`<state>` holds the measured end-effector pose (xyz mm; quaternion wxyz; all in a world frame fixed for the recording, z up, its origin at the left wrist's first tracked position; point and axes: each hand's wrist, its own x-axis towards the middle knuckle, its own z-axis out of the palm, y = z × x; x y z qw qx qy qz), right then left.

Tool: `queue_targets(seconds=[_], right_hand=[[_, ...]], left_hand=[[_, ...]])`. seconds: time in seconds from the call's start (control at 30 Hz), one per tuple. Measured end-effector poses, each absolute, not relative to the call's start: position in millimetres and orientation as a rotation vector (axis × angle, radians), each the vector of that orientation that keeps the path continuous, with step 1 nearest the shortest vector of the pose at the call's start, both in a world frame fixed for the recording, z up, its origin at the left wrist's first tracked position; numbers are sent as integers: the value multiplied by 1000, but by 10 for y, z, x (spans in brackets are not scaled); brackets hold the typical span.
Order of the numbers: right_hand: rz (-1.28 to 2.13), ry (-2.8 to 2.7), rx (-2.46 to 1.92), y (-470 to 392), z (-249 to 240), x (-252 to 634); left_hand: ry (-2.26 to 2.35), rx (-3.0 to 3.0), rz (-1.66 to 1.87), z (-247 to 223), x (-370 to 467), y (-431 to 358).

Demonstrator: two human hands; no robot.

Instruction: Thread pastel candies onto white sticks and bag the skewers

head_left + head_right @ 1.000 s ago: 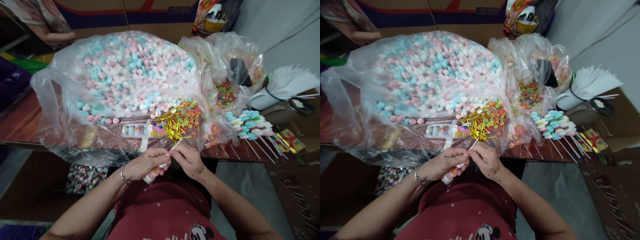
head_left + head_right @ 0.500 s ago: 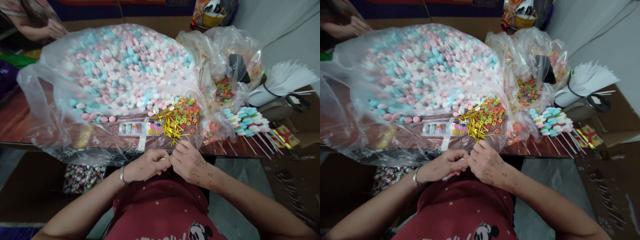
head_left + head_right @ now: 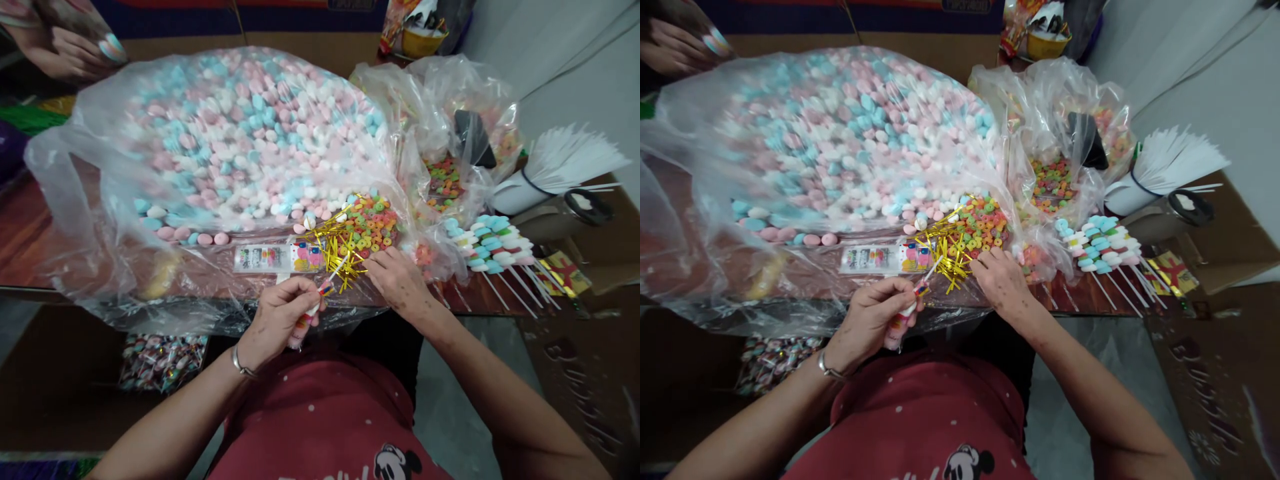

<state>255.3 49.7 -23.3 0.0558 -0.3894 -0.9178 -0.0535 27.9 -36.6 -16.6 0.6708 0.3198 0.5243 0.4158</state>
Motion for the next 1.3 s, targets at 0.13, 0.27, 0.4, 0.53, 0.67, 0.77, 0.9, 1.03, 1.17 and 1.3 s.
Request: queue_targets(seconds=[0.13, 0.27, 0.4, 0.53, 0.67, 0.77, 0.9, 1.03, 1.17, 1.3], right_hand=[[-259, -2835, -1180, 469, -244, 2522], [-365, -2781, -1284, 453, -126, 2535], [-255, -2636, -1460, 509, -101, 2581], [-54, -2576, -1439, 580, -139, 2566], [-121, -2586, -1422, 592, -126, 2447], [-135, -2616, -1511, 591, -103, 2366], [-154, -2533, -1599, 619, -73, 2347], [205, -2293, -1426, 578, -33, 2296], [781, -2011, -1125, 401, -13, 2112], [870, -1941, -1030, 258, -24, 2003]], left_hand=[[1120, 624, 955, -190, 311, -346], [1083, 564, 1002, -195, 344, -316], [1029, 514, 1041, -173, 390, -289], [1015, 542, 1067, -170, 409, -297], [1020, 547, 1106, -158, 360, -304], [1036, 532, 1144, -137, 304, -296], [1028, 506, 1176, -127, 270, -289], [981, 509, 1157, -131, 332, -279], [896, 532, 1123, -113, 454, -225], [874, 547, 1119, -103, 513, -173]])
